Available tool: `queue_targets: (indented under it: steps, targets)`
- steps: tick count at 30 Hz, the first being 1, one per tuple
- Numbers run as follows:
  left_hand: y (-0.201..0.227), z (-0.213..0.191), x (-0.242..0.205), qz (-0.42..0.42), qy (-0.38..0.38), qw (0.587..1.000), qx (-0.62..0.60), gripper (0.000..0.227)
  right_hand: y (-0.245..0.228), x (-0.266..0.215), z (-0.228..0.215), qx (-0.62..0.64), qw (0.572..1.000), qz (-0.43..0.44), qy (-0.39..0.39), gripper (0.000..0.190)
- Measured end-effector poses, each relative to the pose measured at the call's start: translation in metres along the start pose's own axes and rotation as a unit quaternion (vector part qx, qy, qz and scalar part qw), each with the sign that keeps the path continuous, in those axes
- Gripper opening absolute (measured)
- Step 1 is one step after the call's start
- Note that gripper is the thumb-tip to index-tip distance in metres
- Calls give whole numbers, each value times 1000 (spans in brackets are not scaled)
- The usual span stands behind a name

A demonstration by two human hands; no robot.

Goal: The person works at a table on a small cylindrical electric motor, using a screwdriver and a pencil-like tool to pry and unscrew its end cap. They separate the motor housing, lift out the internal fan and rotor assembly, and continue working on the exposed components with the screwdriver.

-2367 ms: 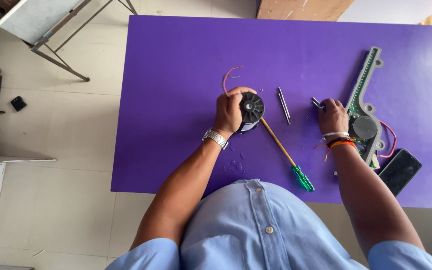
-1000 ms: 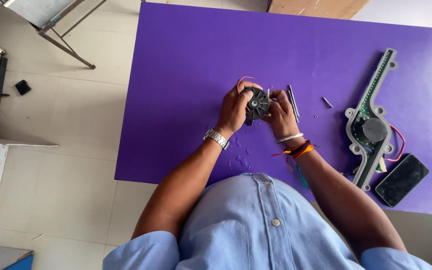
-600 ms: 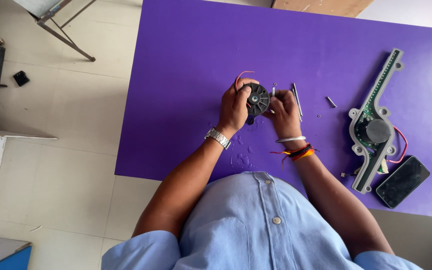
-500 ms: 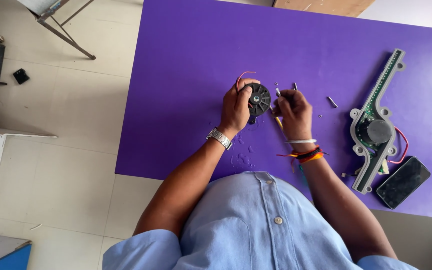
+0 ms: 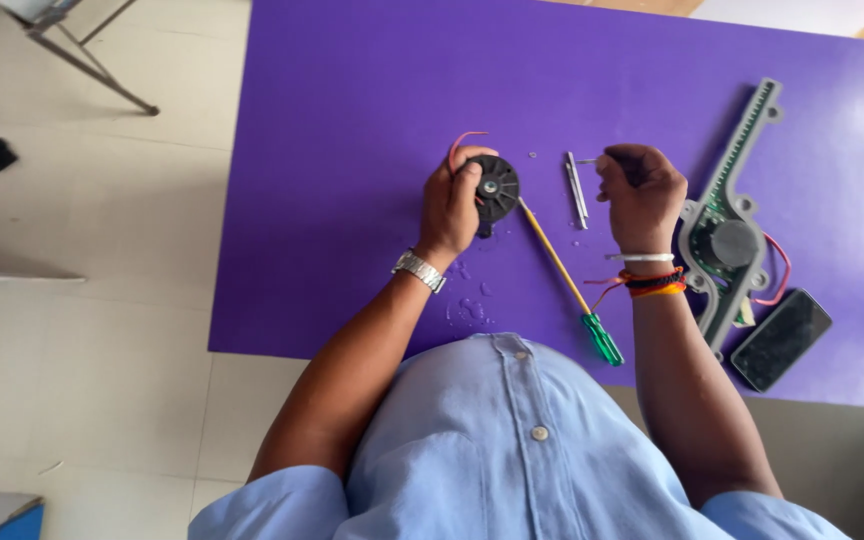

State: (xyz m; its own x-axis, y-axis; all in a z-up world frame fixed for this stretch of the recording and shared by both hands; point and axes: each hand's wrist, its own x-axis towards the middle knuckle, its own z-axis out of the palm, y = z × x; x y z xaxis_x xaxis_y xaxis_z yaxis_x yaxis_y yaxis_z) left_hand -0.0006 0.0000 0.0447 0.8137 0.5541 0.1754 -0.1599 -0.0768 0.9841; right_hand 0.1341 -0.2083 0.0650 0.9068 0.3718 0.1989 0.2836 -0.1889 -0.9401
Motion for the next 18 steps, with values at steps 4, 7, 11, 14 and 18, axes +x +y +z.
queue_targets:
  steps: [4, 7, 11, 14, 18]
  targets:
    - [1, 0, 0, 23, -3, 1000, 20, 34, 87, -4, -56, -41, 995, 60, 66, 10]
    - [5, 0, 0, 9, -3, 1000, 17, 33, 126, -11, -75, -78, 984, 130, 93, 8]
    - [-1, -2, -2, 21, -4, 1000, 10, 32, 138, -21, -71, 32, 979, 174, 103, 9]
    - [1, -2, -2, 7, -9, 1000, 6, 32, 143, -29, -67, -139, 984, 78, 85, 15]
    - [9, -2, 0, -25, -11, 1000, 5, 33, 144, -31, -64, -328, 943, 3, 54, 15]
